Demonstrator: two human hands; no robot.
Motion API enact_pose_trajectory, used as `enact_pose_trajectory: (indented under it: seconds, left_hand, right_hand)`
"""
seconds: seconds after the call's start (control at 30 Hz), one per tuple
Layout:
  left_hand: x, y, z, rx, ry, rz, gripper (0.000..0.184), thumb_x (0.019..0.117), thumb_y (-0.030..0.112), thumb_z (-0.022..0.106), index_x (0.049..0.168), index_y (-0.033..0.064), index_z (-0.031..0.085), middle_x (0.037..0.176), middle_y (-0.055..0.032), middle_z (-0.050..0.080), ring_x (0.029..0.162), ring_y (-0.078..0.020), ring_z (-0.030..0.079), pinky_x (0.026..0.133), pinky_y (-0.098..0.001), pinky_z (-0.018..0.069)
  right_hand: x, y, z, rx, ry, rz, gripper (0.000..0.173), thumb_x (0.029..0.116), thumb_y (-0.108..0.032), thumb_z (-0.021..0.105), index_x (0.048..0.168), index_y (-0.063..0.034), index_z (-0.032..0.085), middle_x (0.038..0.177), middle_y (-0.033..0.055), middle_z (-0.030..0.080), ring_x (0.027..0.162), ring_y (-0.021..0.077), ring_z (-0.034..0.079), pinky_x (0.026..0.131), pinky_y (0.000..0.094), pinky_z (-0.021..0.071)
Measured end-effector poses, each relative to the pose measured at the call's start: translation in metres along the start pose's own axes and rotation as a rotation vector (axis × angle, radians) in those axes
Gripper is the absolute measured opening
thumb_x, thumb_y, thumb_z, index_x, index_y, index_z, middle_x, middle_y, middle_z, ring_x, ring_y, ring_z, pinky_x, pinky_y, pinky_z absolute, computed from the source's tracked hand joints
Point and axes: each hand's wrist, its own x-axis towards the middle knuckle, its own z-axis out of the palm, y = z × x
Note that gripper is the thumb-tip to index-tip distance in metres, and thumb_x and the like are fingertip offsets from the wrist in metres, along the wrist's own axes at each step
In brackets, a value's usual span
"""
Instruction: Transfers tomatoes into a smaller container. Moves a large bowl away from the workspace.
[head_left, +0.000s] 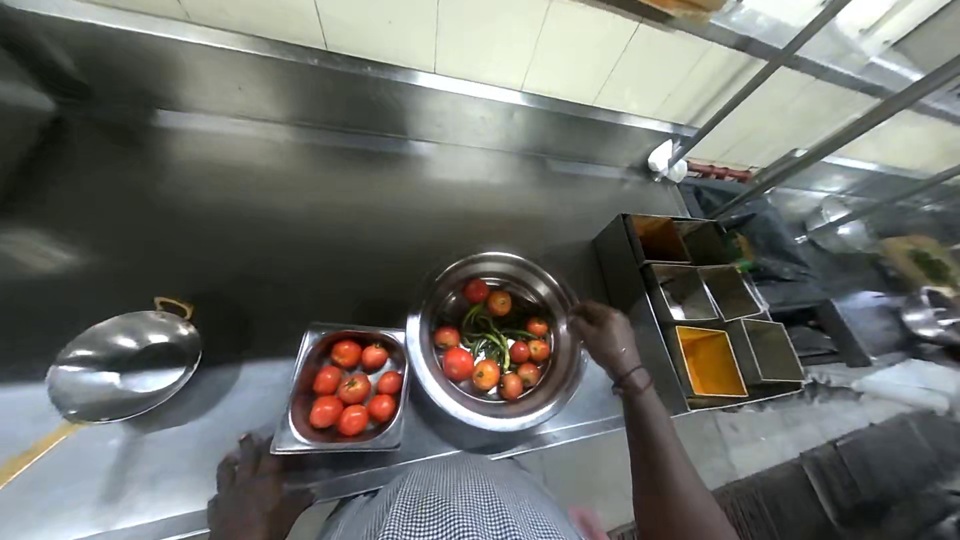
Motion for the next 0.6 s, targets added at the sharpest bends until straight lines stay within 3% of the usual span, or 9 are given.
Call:
enact_pose_trajectory:
  seconds: [0.07, 0.2, 0.3, 0.43, 0.5, 0.6]
  left_hand:
    - [0.0, 0.002, -0.002, 0.008, -0.014, -0.011, 0.104, 0.0693, 0.028, 0.094, 0.153, -0.003, 0.041, 0.167, -0.0308, 0.012, 0.15, -0.0573, 0.015, 0.112, -0.0759, 0.0266]
    - [0.0, 0.003, -0.004, -0.003, -0.019, -0.008, 0.102, 0.0707, 0.026, 0.094, 0.153, -0.0027, 0.041, 0.167, -0.0315, 0.011, 0.15, -0.0584, 0.015, 0.112, -0.0752, 0.0281]
    - [0.0, 0.003, -0.005, 0.01, -0.034, -0.009, 0.103, 0.0714, 0.027, 0.093, 0.154, -0.0012, 0.039, 0.167, -0.03, 0.01, 0.151, -0.0571, 0.014, 0.113, -0.0736, 0.0279]
    - [-0.001, 0.003, -0.004, 0.007, -0.032, -0.016, 0.1, 0.0714, 0.028, 0.093, 0.153, -0.0012, 0.042, 0.167, -0.0304, 0.011, 0.151, -0.0565, 0.013, 0.113, -0.0747, 0.0269]
    - [-0.001, 0.005, -0.005, 0.012, -0.038, -0.034, 0.102, 0.0719, 0.028, 0.092, 0.155, 0.0, 0.039, 0.168, -0.0295, 0.011, 0.152, -0.0554, 0.013, 0.113, -0.0741, 0.0272]
    - [-0.003, 0.01, -0.008, 0.002, -0.052, -0.061, 0.102, 0.0728, 0.028, 0.092, 0.156, 0.0013, 0.038, 0.169, -0.0273, 0.009, 0.152, -0.0542, 0.012, 0.114, -0.0732, 0.0266]
  right_hand:
    - [-0.011, 0.0, 0.026, -0.137, -0.115, -0.044, 0.018, 0.0989, -0.022, 0.067, 0.112, -0.0126, 0.076, 0.101, 0.0129, 0.075, 0.09, 0.0319, 0.072, 0.081, 0.0598, 0.0567]
    - [-0.019, -0.002, 0.09, -0.398, -0.207, -0.187, 0.037, 0.0951, -0.019, 0.068, 0.132, -0.0201, 0.069, 0.132, 0.01, 0.068, 0.118, 0.0343, 0.066, 0.096, 0.0593, 0.0536]
    - [-0.015, -0.005, 0.106, -0.463, -0.194, -0.192, 0.035, 0.0963, -0.017, 0.065, 0.131, -0.0187, 0.069, 0.132, 0.0116, 0.066, 0.117, 0.036, 0.065, 0.093, 0.0601, 0.0544]
    - [-0.005, -0.017, 0.087, -0.409, -0.187, -0.173, 0.033, 0.0972, -0.023, 0.063, 0.13, -0.0211, 0.07, 0.121, 0.0111, 0.072, 0.108, 0.0342, 0.069, 0.089, 0.0609, 0.0546]
    - [-0.003, -0.017, 0.09, -0.516, -0.269, -0.169, 0.034, 0.096, -0.026, 0.066, 0.129, -0.0223, 0.07, 0.127, 0.0105, 0.068, 0.112, 0.0345, 0.067, 0.09, 0.0607, 0.0547]
    - [-0.005, -0.021, 0.102, -0.639, -0.291, -0.168, 0.031, 0.095, -0.017, 0.066, 0.126, -0.0166, 0.069, 0.135, 0.0143, 0.06, 0.114, 0.0367, 0.065, 0.091, 0.0564, 0.0569]
